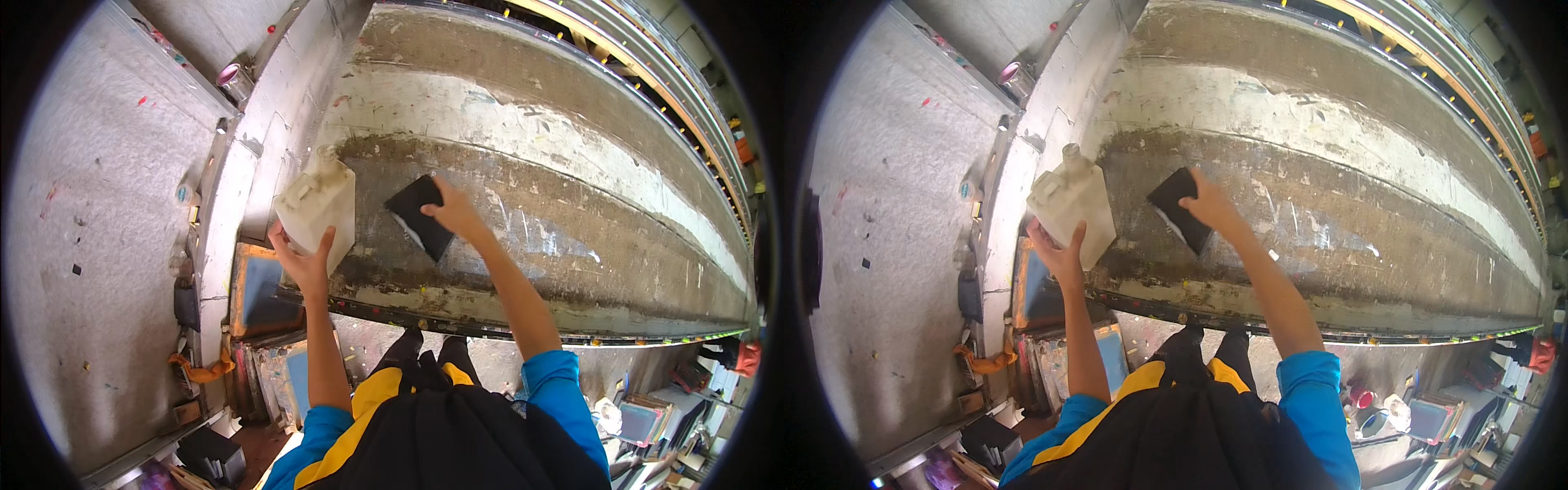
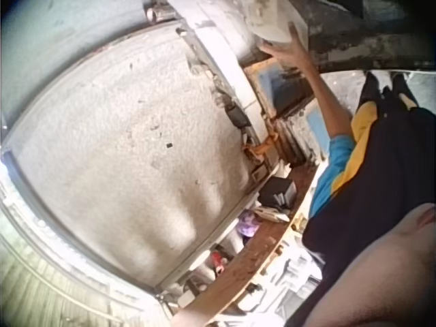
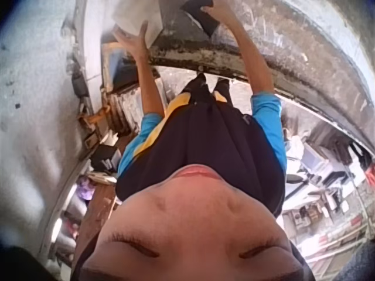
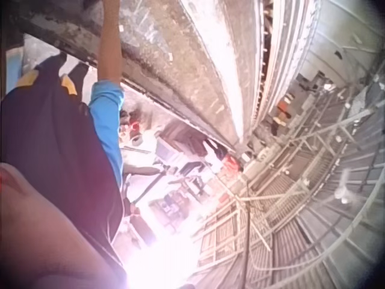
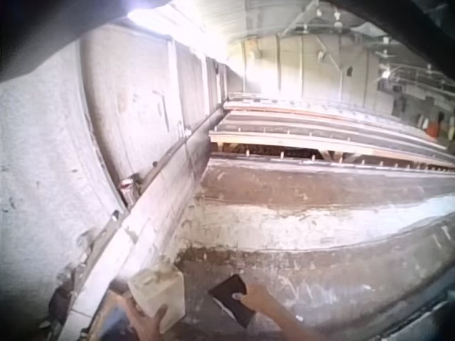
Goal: The person repeatedly pours liquid from a white plastic jug onto a large curved boat hull and scrubs the wetted area with a black sanding block. The person moves along the hull, alternating between pouring and scrubbing to treat different sections.
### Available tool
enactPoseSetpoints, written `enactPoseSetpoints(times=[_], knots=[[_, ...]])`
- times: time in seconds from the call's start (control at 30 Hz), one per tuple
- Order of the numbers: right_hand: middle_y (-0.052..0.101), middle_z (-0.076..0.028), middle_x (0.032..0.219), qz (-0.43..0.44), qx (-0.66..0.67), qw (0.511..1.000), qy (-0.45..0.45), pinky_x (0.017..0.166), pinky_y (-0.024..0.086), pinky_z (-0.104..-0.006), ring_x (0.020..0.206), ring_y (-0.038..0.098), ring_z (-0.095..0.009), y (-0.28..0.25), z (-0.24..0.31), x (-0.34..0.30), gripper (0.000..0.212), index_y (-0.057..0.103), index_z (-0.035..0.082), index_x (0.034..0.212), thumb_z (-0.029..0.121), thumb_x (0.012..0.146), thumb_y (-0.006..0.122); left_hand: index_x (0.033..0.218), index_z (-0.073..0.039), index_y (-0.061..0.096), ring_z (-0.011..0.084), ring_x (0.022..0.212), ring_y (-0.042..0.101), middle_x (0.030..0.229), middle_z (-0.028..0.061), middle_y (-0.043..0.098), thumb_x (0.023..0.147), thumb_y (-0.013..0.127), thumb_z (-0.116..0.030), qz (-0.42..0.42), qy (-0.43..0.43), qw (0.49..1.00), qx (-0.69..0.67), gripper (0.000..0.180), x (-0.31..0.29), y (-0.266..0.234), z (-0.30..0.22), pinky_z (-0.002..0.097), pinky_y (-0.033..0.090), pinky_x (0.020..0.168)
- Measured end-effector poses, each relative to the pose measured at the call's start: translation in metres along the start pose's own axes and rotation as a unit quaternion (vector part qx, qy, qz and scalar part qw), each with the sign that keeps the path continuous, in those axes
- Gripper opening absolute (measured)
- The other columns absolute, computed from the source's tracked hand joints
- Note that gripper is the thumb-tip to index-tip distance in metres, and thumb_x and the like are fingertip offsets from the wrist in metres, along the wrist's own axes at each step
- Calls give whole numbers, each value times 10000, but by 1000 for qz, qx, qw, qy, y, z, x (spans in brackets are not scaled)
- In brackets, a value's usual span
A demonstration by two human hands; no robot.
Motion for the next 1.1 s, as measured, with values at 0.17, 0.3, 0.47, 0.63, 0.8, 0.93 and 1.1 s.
enactPoseSetpoints(times=[0.17, 0.3, 0.47, 0.63, 0.8, 0.93, 1.1], knots=[[608, -225, 947, -158, -12, 982, 100, 758, 469, -398, 869, 597, -360, -79, -83, -20, 665, 405, 87, 1248, 288, 675, 678, 1095, -27, 420, 186, 936, 413, 998, 78, 441, 596, 786, -132, 10, -24, 1000, 0, 628, -10, 7, 5, 321, 339, 835], [604, -208, 982, -247, 51, 946, 204, 772, 473, -372, 880, 605, -315, -125, -132, -63, 672, 416, 35, 1236, 275, 672, 690, 1100, -24, 413, 187, 933, 418, 998, 80, 440, 604, 786, -143, 26, -25, 999, -10, 632, -6, 13, -1, 321, 338, 840], [595, -246, 961, -267, -93, 942, 182, 748, 479, -386, 853, 604, -349, -122, -106, -54, 683, 383, 17, 1249, 256, 685, 684, 1103, -22, 409, 193, 948, 420, 1001, 87, 436, 614, 785, -163, 33, -23, 998, -42, 633, -5, 24, -11, 328, 338, 850], [569, -323, 834, -175, -23, 982, 72, 722, 448, -487, 814, 563, -463, -26, -12, 6, 643, 311, -30, 1212, 261, 735, 630, 1111, -18, 405, 203, 955, 420, 1009, 99, 437, 618, 783, -165, 33, -28, 999, -14, 639, -7, 25, -8, 339, 337, 858], [589, -279, 894, -175, 50, 977, 112, 748, 447, -462, 886, 555, -445, 11, 4, 34, 635, 365, 18, 1204, 256, 696, 663, 1115, -16, 405, 209, 960, 418, 1018, 105, 438, 620, 780, -162, 27, -32, 999, 0, 639, -7, 23, -3, 346, 335, 864], [604, -247, 918, -197, 31, 958, 205, 774, 448, -436, 895, 578, -393, -27, -49, 14, 652, 401, 22, 1190, 306, 675, 681, 1118, -17, 404, 211, 970, 422, 1026, 107, 436, 621, 777, -141, 27, -23, 999, 5, 634, -8, 25, 5, 344, 336, 867], [597, -228, 984, -283, -1, 923, 261, 774, 476, -383, 893, 596, -351, -118, -141, -57, 700, 387, 13, 1247, 279, 674, 688, 1122, -20, 402, 210, 971, 434, 1039, 105, 438, 619, 777, -121, 43, -25, 998, -35, 636, -6, 40, 1, 337, 355, 855]])
Point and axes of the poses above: each hand's wrist, its own x-axis towards the middle knuckle, its own y-axis out of the palm, z = x × y, the point moved 3 cm from there along x, towards the middle knuckle
